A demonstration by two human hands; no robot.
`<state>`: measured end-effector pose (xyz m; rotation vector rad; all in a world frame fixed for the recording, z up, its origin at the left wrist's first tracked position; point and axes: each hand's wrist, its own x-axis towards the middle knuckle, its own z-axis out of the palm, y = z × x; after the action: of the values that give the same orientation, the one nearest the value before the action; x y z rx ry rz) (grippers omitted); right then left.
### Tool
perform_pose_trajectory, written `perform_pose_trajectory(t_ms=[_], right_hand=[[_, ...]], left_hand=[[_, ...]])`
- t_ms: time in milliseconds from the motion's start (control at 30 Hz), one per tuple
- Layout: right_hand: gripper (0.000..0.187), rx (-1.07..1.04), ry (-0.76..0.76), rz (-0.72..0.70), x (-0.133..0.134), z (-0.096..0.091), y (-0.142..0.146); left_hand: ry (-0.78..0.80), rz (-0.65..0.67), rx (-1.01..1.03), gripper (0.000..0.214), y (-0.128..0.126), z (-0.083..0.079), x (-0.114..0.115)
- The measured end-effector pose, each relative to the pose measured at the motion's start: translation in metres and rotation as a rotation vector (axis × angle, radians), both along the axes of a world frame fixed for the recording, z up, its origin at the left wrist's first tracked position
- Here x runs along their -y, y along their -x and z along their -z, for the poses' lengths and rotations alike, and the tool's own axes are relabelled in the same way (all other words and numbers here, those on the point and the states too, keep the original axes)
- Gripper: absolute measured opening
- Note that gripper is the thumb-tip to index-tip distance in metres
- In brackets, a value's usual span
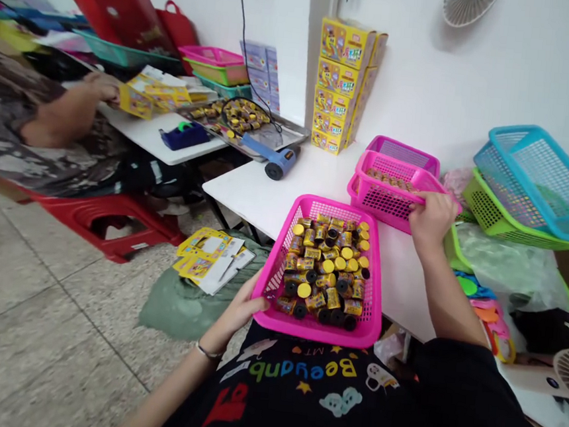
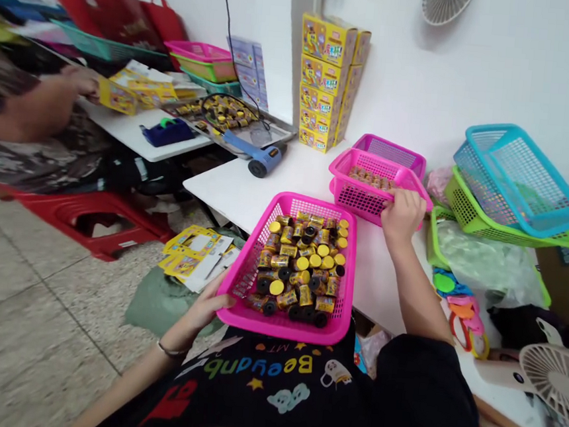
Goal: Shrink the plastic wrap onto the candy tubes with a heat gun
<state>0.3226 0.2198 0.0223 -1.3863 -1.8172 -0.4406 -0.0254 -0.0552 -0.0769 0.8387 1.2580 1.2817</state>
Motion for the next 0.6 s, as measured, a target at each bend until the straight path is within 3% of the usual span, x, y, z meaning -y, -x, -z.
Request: perform_pose_trajectory(t_ms=[133, 333, 433, 600], right_hand=[[0.027, -0.003, -0.040, -0.069, 0.001, -0.013, 0.041], [0.033, 0.037, -0.013, -0.241, -0.020, -0.035, 0.137], [0.040, 0.130, 0.073, -0.331, -0.034, -0.040, 0.188], [0.050, 0.326, 0.291, -0.310, -0.046, -0.034, 0.250]], left_hand=[[-0.058, 0.117, -0.042, 0.086, -0.010, 0.011, 0.000], [-0.191, 0.236, -0.163, 0.089, -0.014, 0.028, -0.011], [-0.179, 0.270, -0.251, 0.086, -0.015, 0.032, -0.016], [-0.071, 0.307, -0.294, 0.090, -0.018, 0.028, -0.014]])
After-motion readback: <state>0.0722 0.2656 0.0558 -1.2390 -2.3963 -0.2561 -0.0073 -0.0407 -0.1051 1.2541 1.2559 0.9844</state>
